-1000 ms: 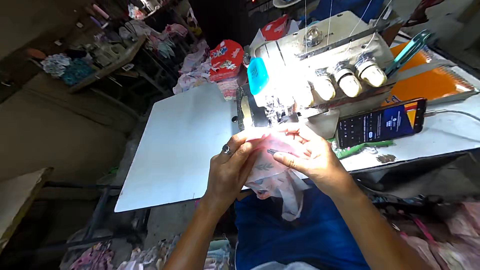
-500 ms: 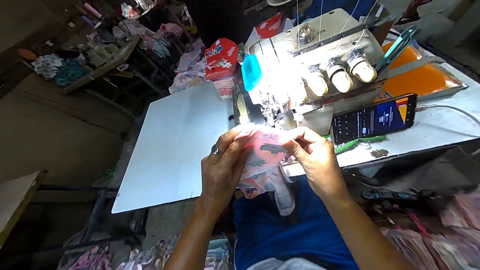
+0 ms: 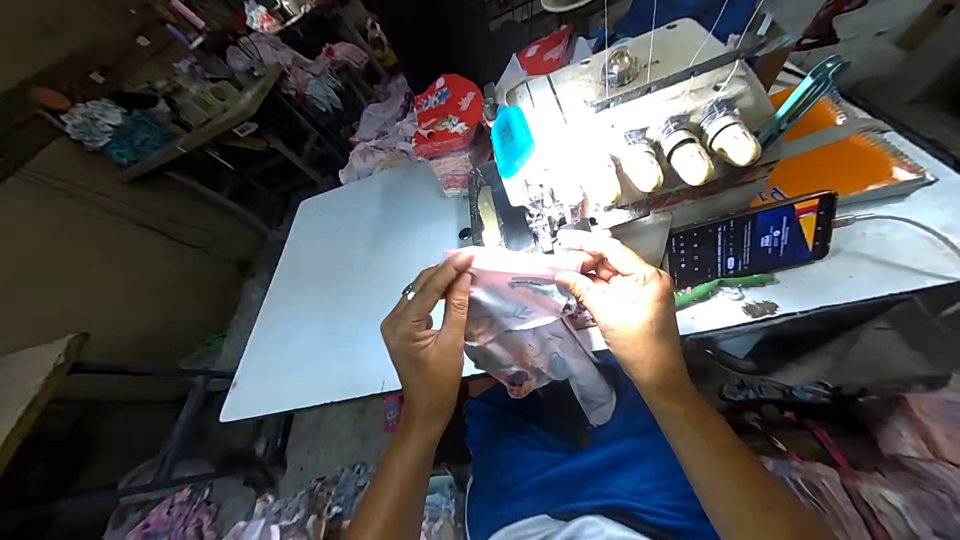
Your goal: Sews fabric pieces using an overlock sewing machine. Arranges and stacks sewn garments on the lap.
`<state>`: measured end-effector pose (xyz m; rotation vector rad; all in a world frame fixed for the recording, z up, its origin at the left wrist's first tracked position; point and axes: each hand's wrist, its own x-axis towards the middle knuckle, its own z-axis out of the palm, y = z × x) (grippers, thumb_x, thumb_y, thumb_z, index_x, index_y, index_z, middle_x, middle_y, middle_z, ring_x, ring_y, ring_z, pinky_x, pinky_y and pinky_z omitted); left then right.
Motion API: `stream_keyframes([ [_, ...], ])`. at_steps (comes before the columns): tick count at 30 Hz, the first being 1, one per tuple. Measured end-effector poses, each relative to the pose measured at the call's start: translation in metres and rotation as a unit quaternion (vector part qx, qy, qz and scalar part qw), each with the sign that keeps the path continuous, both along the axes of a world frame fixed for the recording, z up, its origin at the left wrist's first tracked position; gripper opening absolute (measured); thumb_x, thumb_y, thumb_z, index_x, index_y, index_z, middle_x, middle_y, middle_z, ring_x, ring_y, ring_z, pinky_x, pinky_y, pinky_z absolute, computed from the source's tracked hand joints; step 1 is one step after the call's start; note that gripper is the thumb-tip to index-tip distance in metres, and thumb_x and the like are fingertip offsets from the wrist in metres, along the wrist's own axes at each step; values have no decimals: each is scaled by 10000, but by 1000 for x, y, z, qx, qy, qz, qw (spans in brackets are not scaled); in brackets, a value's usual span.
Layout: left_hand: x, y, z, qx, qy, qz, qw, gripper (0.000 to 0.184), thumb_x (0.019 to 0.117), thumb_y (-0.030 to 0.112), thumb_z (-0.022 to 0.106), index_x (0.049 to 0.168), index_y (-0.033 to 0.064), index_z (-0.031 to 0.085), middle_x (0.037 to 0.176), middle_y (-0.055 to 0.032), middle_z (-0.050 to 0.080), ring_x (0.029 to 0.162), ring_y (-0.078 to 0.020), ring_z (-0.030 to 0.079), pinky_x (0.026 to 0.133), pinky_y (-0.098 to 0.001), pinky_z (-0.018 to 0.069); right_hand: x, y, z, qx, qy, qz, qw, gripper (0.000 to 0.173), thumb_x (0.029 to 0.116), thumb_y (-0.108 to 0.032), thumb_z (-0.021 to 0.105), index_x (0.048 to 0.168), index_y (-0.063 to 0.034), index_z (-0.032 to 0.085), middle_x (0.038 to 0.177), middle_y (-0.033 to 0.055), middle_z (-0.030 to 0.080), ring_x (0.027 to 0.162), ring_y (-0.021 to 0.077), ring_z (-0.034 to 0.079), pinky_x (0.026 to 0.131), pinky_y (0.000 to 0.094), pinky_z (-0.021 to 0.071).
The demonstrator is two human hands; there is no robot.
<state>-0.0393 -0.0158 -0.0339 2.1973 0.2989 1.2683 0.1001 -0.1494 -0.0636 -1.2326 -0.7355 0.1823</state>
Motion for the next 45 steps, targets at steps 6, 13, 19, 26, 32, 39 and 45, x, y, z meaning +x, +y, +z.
stream_keyframes([
  [6,1,-13,-15,70,33,37,996,470,1029,217,627,1465,68,536,1336,-71,581,1134,-58,592,936,-205,508,-8,9,-4,40,12,-20,999,138,924,-41,727,1057,-43,688,969,13,691,856,44,676,747,185,584],
  [13,2,-17,-15,156,81,98,979,374,1034,140,594,1360,-43,604,1264,-204,653,1109,-155,645,938,-232,500,-13,22,-10,18,-107,-141,984,117,1031,-84,587,1138,-54,551,1015,9,645,903,-8,640,791,151,545],
  [19,-5,6,-5,58,106,57,991,463,1015,132,628,1459,28,548,1302,-105,630,881,-12,605,730,-128,496,-2,21,-5,17,-86,-112,990,293,914,-83,760,1161,-59,604,978,-7,722,849,14,682,739,170,564],
  [26,-2,12,-4,-97,55,-8,994,300,1015,86,623,1298,-5,660,1264,-34,678,1055,-5,657,906,-170,546,-1,20,-3,33,-24,-51,998,292,911,-24,740,1174,-95,635,988,-17,704,819,18,686,697,163,584],
  [32,-5,21,7,-114,79,-60,988,331,991,20,628,1320,55,643,1158,31,700,951,5,671,856,-163,559,1,17,-3,9,-37,-47,998,233,940,-29,707,1165,-75,666,1016,-7,733,843,14,709,739,170,595],
  [39,8,29,10,-27,148,11,989,421,1030,32,546,1450,32,516,1200,-87,684,1049,-92,675,893,-234,556,0,20,1,-7,-89,-29,996,320,927,-14,716,1238,-55,651,1081,40,729,930,56,720,790,200,607],
  [45,28,12,29,-13,191,-114,975,411,1114,289,414,1389,36,585,1204,-53,709,1061,-66,673,953,-255,534,-2,20,7,-4,-102,-27,994,283,915,-40,744,1183,-45,651,1028,29,741,896,48,718,775,194,599],
])
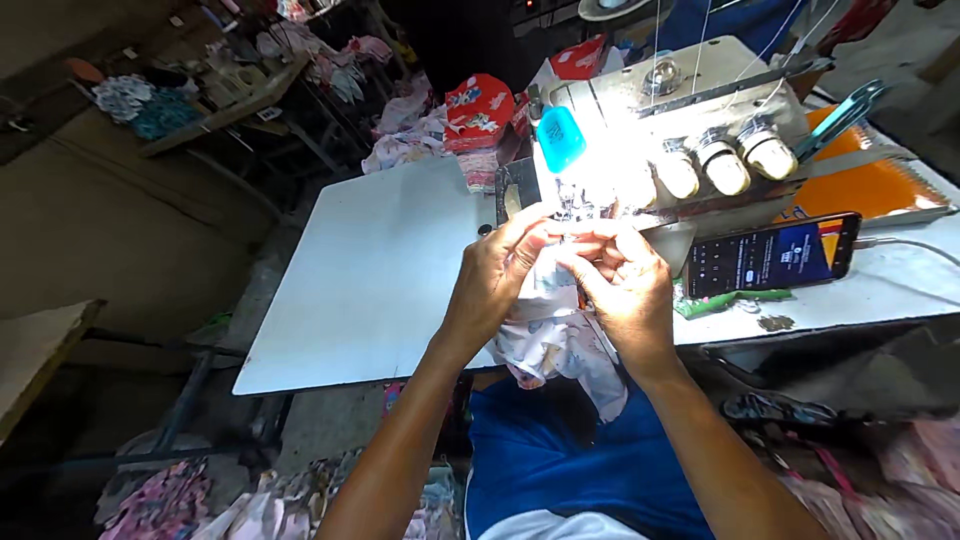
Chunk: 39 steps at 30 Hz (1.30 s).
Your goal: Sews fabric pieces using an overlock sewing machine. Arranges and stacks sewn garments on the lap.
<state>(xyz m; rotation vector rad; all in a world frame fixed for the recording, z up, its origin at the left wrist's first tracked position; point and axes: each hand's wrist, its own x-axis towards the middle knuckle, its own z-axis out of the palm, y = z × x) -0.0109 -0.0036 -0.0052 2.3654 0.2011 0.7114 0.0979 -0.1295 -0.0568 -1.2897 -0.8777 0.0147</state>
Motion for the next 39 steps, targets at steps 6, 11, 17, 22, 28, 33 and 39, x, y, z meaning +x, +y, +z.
stream_keyframes([
  [6,9,15,7,83,31,-71,993,188,929,209,722,980,32,762,940,-34,729,870,-20,651,811,-187,503,-3,-12,6,-11,0,7,1000,270,938,-63,717,1194,-64,633,1012,12,711,855,18,692,737,165,579],
  [11,-4,13,22,128,-9,-84,988,176,954,183,699,963,18,760,938,-63,732,899,-40,656,831,-206,490,-2,-32,-5,-104,-56,111,987,356,984,-206,682,1274,-29,575,1022,23,700,853,43,692,754,215,594],
  [17,-12,16,27,150,-15,-96,984,199,966,204,685,972,20,760,927,-69,722,893,-38,638,825,-199,464,10,-47,-28,-161,-39,184,969,161,925,-158,745,1056,-78,695,973,-3,701,830,30,683,739,198,591],
  [22,-13,12,24,140,-13,-97,985,195,965,194,683,972,13,758,928,-77,727,907,-54,649,844,-213,471,10,-53,-26,-157,-10,178,971,96,916,-82,732,998,-81,683,928,-7,694,805,32,676,721,193,584],
  [28,-15,10,24,136,-17,-89,987,200,969,198,679,985,15,758,931,-71,722,893,-47,638,833,-205,468,5,-52,-23,-160,-8,201,966,268,862,-45,770,1112,-71,679,1021,10,714,853,56,701,758,218,605],
  [33,-18,10,24,135,-16,-82,987,208,970,216,679,988,24,758,927,-59,716,888,-36,627,821,-200,456,4,-52,-24,-170,-28,156,973,155,859,-106,797,930,-91,660,876,-7,675,747,34,650,656,190,557],
  [39,-20,9,21,132,-8,-89,987,216,971,234,676,986,36,761,899,-44,717,852,-35,623,802,-209,458,6,-55,-21,-150,33,241,958,239,878,-54,761,1088,-78,651,871,-10,691,751,45,666,674,187,571],
])
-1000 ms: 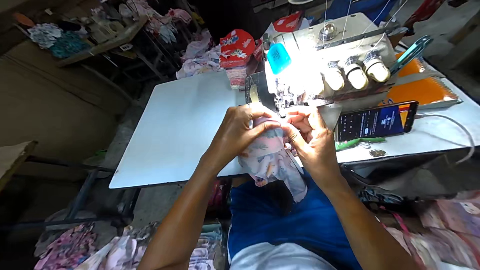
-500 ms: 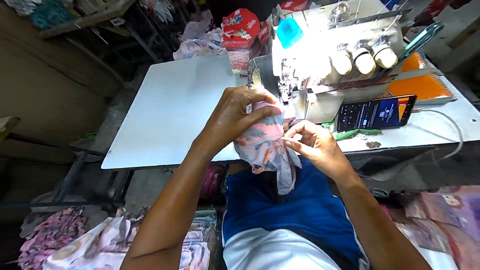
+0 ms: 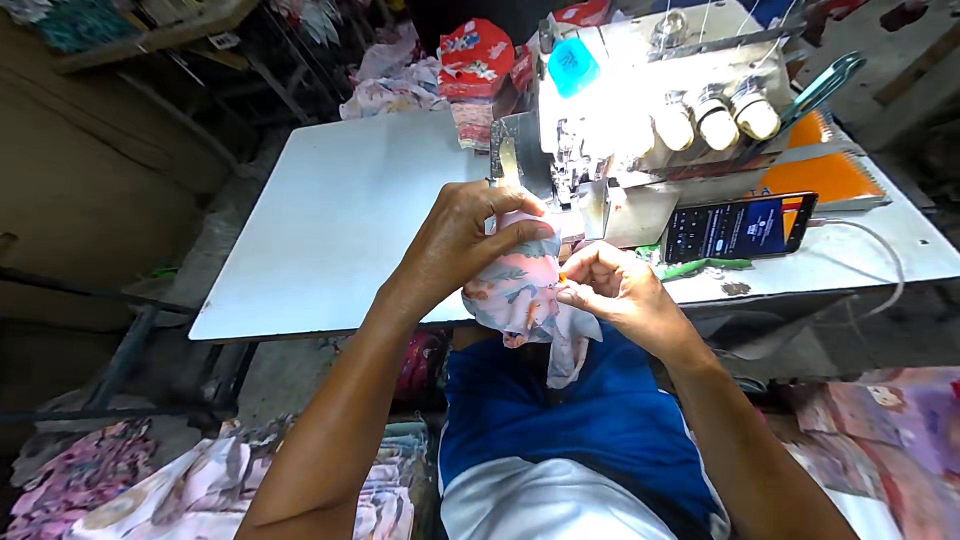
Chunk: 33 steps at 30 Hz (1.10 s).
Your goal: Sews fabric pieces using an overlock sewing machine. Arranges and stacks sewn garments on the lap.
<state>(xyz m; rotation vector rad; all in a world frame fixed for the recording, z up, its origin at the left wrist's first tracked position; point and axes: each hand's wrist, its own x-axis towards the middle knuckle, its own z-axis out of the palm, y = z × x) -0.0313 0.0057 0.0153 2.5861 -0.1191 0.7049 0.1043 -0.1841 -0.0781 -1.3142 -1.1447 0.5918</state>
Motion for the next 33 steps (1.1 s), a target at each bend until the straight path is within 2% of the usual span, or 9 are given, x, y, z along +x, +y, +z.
stream_keyframes([
  [2,-1,-2,-1,-2,2,-3,1000,218,973,236,671,981,38,763,890,-42,714,852,-37,624,801,-212,460,2,0,1,-13,0,22,1000,254,906,-97,736,1152,-85,673,893,-20,690,773,43,656,674,190,553],
  [4,-1,-3,-2,4,0,-10,1000,223,972,229,669,976,28,766,888,-61,728,837,-59,634,795,-238,459,3,0,2,-12,-16,21,1000,128,931,-113,722,1052,-77,699,937,-12,693,826,35,676,716,190,588],
  [9,-6,-5,-3,1,4,-30,1000,217,975,222,667,962,33,772,864,-47,716,817,-42,619,772,-214,454,2,1,5,1,-3,-27,1000,173,830,-34,807,919,-88,669,914,-4,698,793,53,685,679,196,594],
  [15,-10,-2,-6,-4,1,-26,1000,210,974,212,671,967,29,773,869,-52,718,821,-49,622,770,-214,455,3,1,5,-9,-17,-12,1000,191,843,-84,797,961,-109,648,701,-35,583,561,25,519,489,149,420],
  [19,-12,-2,-6,-12,-5,-24,1000,202,973,202,675,967,24,768,874,-49,713,834,-29,624,777,-182,468,4,0,5,-31,-43,-22,998,191,854,-158,810,906,-121,630,834,-22,653,694,36,625,574,172,522],
  [24,-11,-4,-8,-17,-6,6,1000,204,982,204,666,982,15,742,883,-49,707,828,-27,625,775,-182,471,3,2,1,-2,-72,-15,997,132,893,-119,758,987,-93,670,832,-24,642,680,20,585,591,158,481],
  [28,-12,-7,-13,15,29,22,999,221,967,215,668,1018,24,767,890,-66,729,819,-72,663,783,-216,509,-2,3,3,61,-202,-63,975,92,944,-117,706,964,-28,694,931,47,633,848,64,620,770,184,525],
  [31,-15,-4,-22,-26,2,19,999,197,960,187,678,905,14,755,823,-58,698,765,-56,622,737,-211,480,-6,1,5,68,-272,-108,954,202,980,-203,672,907,-16,692,901,66,624,830,92,605,756,202,504],
  [33,-20,3,-23,-88,-39,31,995,178,972,175,678,938,11,740,919,-37,671,839,-15,611,766,-160,503,-6,-1,5,73,-263,-115,955,236,995,-233,657,882,-31,697,877,42,623,811,63,598,736,180,497],
])
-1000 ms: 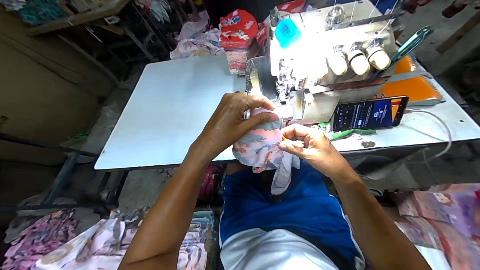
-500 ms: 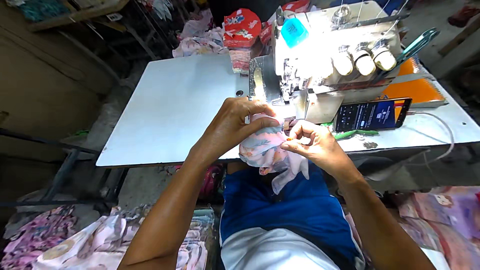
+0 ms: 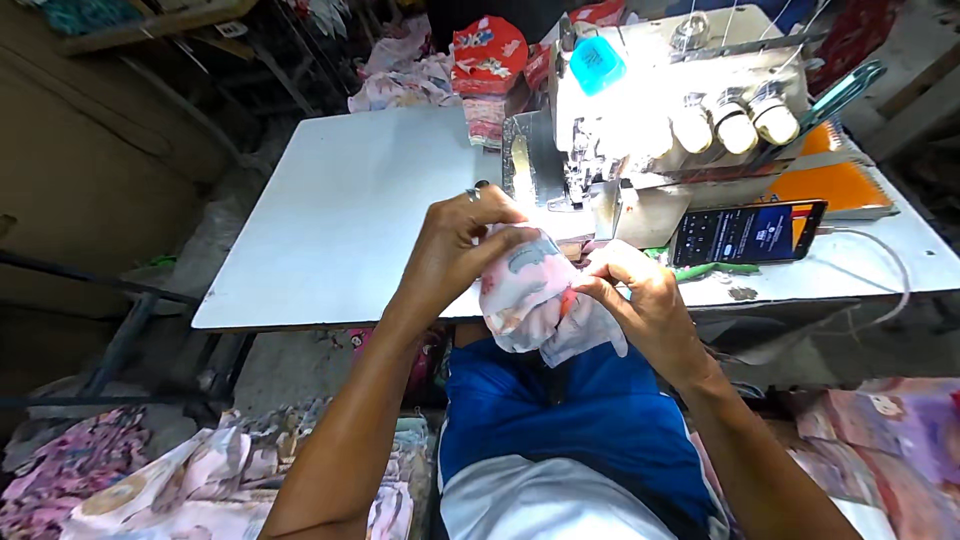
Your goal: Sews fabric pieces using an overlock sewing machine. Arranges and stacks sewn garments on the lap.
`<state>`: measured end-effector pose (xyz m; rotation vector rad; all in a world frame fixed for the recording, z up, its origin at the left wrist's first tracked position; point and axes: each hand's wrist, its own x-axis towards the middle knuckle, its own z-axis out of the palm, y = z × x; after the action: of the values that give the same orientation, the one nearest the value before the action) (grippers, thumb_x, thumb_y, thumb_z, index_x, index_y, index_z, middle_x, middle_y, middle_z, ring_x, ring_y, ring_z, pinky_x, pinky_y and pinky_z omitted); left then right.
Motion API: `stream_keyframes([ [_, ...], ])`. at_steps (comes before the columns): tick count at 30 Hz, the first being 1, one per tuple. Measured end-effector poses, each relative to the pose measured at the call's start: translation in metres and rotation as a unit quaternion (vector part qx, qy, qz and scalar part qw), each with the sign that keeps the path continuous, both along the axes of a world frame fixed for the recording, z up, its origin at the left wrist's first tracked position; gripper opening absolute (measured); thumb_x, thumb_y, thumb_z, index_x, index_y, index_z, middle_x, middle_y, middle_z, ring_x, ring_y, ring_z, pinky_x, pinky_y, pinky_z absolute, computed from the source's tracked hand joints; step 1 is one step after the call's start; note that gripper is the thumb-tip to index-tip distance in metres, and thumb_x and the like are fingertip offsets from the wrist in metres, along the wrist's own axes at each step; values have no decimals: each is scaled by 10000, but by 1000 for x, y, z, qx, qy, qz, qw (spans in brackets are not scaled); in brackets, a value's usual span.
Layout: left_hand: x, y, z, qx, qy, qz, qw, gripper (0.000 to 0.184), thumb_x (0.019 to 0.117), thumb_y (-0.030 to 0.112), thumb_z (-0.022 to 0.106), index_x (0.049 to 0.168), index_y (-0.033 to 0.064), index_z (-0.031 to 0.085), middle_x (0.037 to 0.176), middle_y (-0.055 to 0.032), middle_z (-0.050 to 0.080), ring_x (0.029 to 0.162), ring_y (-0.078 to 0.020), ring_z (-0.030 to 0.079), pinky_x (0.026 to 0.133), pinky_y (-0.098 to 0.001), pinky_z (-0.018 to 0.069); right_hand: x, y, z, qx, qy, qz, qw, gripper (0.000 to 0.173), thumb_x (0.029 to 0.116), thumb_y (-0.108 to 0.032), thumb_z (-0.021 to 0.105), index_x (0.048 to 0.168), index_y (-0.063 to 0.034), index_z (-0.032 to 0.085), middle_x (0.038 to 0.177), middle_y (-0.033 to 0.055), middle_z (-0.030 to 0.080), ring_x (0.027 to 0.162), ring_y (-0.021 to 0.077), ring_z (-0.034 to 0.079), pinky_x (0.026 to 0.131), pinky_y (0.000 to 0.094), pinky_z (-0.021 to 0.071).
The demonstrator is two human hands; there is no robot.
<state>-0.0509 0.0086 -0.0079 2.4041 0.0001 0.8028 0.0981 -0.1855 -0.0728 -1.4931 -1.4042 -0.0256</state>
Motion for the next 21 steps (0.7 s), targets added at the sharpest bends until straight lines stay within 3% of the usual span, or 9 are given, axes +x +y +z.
stream_keyframes([
  [2,-3,3,-3,-39,-14,1,999,169,974,168,682,964,10,738,1000,-30,660,932,-13,622,844,-158,520,0,-2,2,6,24,12,1000,220,987,-229,669,885,-36,695,860,22,619,787,39,585,714,173,480],
  [6,-6,4,-9,-67,-14,1,998,162,972,161,685,965,3,722,868,12,666,769,39,596,702,-114,494,2,-3,-3,7,132,70,989,104,940,-146,720,967,-45,723,904,0,692,796,19,647,716,168,554],
  [10,-7,3,-7,-68,-11,-1,998,157,965,158,694,975,4,722,898,6,675,843,9,650,799,-154,553,4,-4,0,1,155,81,985,89,938,-164,721,940,-77,705,921,-14,633,817,34,628,725,172,559],
  [13,-5,3,-7,-100,-17,-4,995,127,958,137,702,956,12,725,894,19,671,816,15,644,753,-139,550,3,-4,2,-19,171,75,982,104,952,-197,709,948,-98,678,871,-30,648,729,24,620,623,164,531],
  [16,-6,2,-5,-116,-4,4,993,132,975,142,678,965,18,722,891,33,658,791,37,612,724,-116,518,-2,-7,3,-27,198,77,977,99,958,-186,703,985,-91,703,846,-44,694,737,7,654,660,156,559],
  [19,0,7,9,-68,53,11,996,163,984,189,661,948,40,717,827,59,638,701,80,546,646,-82,450,-7,-9,2,-37,222,97,970,126,988,-187,663,991,-66,700,842,-43,695,750,-16,649,690,143,555],
  [21,17,20,21,23,107,-1,994,200,978,223,657,937,48,744,818,23,658,688,33,535,646,-137,429,-7,-5,-6,-47,247,93,963,134,1002,-184,646,1020,-64,702,865,-47,701,770,-29,643,714,136,545],
])
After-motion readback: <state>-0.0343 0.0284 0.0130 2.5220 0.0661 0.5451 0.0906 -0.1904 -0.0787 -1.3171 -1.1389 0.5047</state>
